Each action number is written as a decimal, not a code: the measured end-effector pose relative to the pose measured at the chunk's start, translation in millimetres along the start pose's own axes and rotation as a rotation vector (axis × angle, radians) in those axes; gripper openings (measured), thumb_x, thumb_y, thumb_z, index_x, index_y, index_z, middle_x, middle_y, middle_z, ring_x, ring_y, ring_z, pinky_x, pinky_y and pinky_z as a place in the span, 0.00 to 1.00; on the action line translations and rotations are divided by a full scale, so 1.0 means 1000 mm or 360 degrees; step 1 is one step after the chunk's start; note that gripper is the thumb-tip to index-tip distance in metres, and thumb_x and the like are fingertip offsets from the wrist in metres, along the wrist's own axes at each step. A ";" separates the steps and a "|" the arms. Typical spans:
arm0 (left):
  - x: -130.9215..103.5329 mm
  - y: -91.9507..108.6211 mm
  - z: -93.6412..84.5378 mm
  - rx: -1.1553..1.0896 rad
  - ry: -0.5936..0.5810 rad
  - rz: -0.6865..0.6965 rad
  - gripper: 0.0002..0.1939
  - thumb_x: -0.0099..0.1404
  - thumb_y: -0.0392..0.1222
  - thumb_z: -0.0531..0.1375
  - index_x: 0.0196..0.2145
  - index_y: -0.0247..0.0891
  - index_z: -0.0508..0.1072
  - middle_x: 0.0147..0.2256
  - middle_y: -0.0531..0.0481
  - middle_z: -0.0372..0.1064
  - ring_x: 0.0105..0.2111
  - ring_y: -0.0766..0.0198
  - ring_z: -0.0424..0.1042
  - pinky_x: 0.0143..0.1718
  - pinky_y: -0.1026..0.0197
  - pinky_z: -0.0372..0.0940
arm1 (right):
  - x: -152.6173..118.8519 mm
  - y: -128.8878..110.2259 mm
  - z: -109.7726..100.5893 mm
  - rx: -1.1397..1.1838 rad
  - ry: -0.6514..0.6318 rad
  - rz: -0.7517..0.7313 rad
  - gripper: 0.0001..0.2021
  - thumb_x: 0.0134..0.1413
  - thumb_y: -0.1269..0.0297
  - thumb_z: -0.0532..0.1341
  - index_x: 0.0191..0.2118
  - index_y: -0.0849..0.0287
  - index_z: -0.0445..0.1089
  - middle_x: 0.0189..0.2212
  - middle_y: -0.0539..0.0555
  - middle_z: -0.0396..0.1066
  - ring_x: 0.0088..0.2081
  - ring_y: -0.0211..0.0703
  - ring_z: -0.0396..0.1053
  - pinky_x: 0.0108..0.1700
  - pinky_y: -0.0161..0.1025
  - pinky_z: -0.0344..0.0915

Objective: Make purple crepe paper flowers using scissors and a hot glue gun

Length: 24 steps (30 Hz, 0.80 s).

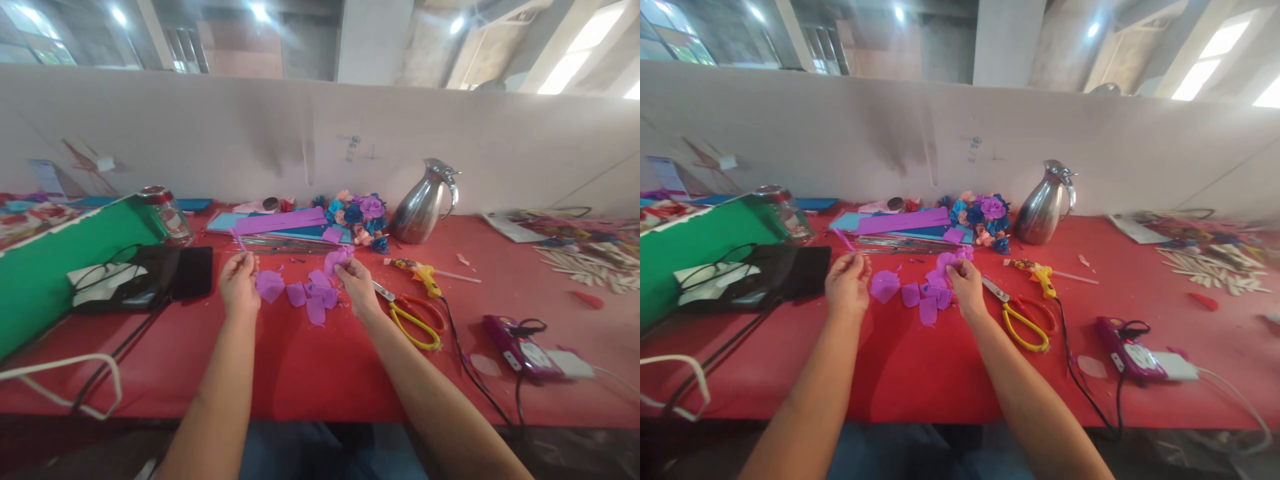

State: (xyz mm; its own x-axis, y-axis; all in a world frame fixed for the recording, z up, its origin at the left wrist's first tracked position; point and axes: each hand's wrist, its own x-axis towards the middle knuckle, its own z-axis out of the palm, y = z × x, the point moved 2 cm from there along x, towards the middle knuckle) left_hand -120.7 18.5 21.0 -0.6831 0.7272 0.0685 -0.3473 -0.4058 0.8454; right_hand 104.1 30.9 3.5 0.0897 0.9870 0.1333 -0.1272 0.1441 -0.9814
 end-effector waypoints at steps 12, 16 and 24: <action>0.018 0.011 -0.026 -0.0008 0.0195 -0.0207 0.10 0.42 0.33 0.67 0.26 0.36 0.72 0.22 0.55 0.69 0.21 0.74 0.65 0.22 0.72 0.57 | -0.013 0.007 0.047 -0.0408 -0.0352 -0.0155 0.08 0.47 0.61 0.61 0.33 0.54 0.77 0.33 0.50 0.78 0.35 0.46 0.74 0.41 0.42 0.67; 0.019 0.007 -0.027 0.0015 0.0146 -0.0197 0.11 0.41 0.35 0.68 0.25 0.35 0.72 0.22 0.54 0.70 0.21 0.74 0.65 0.22 0.71 0.57 | -0.022 0.012 0.086 -0.0714 -0.0743 -0.0553 0.10 0.52 0.68 0.58 0.32 0.48 0.77 0.38 0.47 0.78 0.42 0.45 0.73 0.47 0.41 0.66; 0.011 0.008 -0.026 0.0164 -0.0158 -0.0575 0.12 0.40 0.34 0.69 0.25 0.33 0.73 0.22 0.53 0.69 0.22 0.72 0.67 0.21 0.71 0.59 | -0.040 0.016 0.103 -0.1675 -0.1015 -0.0833 0.15 0.50 0.74 0.55 0.37 0.52 0.78 0.39 0.51 0.77 0.44 0.46 0.67 0.49 0.40 0.60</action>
State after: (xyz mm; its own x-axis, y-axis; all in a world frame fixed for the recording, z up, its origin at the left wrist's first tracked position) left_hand -147.1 8.9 14.8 -0.4610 0.8653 -0.1968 -0.4845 -0.0596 0.8728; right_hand -3.3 1.2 -3.4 -0.6168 0.7349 0.2818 0.6231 0.6747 -0.3957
